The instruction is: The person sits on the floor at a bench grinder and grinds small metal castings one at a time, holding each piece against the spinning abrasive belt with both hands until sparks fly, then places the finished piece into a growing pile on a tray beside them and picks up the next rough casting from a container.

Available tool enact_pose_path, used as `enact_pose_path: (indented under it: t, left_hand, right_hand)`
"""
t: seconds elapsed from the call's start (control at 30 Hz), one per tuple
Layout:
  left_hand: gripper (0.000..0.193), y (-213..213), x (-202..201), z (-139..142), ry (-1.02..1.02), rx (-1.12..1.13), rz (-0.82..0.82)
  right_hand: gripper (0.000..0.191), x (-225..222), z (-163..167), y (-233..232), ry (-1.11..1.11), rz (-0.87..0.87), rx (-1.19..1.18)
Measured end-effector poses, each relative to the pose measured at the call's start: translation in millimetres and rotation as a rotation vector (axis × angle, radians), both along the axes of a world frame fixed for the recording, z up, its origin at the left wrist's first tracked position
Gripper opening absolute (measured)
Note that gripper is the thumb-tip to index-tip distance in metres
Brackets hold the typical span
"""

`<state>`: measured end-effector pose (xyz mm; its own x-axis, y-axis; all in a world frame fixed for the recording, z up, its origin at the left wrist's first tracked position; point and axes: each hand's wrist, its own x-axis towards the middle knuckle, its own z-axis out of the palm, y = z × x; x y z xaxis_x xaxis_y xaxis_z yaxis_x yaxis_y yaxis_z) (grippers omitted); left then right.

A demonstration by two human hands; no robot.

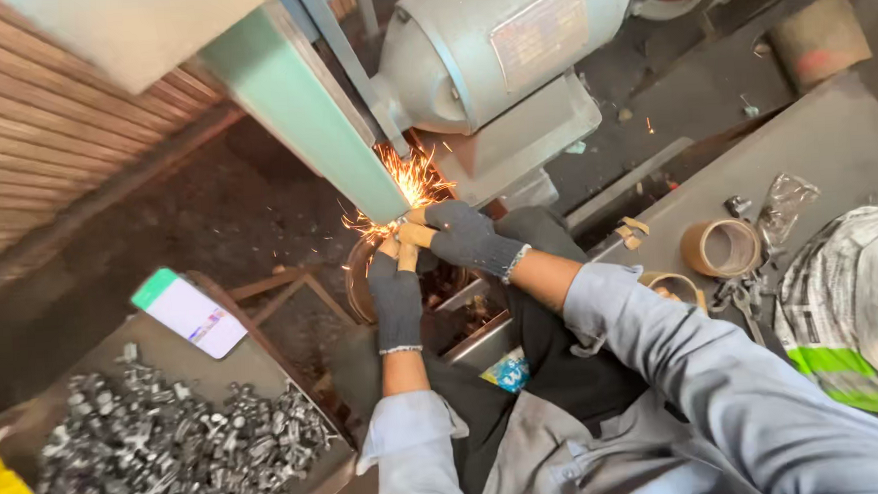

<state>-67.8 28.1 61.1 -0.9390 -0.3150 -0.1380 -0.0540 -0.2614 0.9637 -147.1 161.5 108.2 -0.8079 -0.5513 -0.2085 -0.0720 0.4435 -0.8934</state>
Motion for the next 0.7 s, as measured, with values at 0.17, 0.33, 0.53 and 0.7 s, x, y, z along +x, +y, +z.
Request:
enact_pose_path:
  t: [0.17, 0.33, 0.53, 0.7]
  left_hand:
    - [0.024, 1, 0, -35, -0.068, -0.056, 0.000]
    - [0.025, 12, 23, 15, -0.223, -0.328, 0.012]
    - [0.026, 18, 27, 62, 0.238, -0.661, 0.074]
    - [0.032, 19, 21, 12, 0.123, -0.405, 0.070]
  right_hand:
    - [0.038, -4, -24, -10, 0.108, -0.144, 0.229]
    - [0.038, 31, 21, 6, -0.167, -0.179, 0.029]
    - [0.039, 40, 69, 32, 0.315, -0.061, -0.358]
    - [0.041, 20, 21, 18, 0.021, 0.029, -0.040]
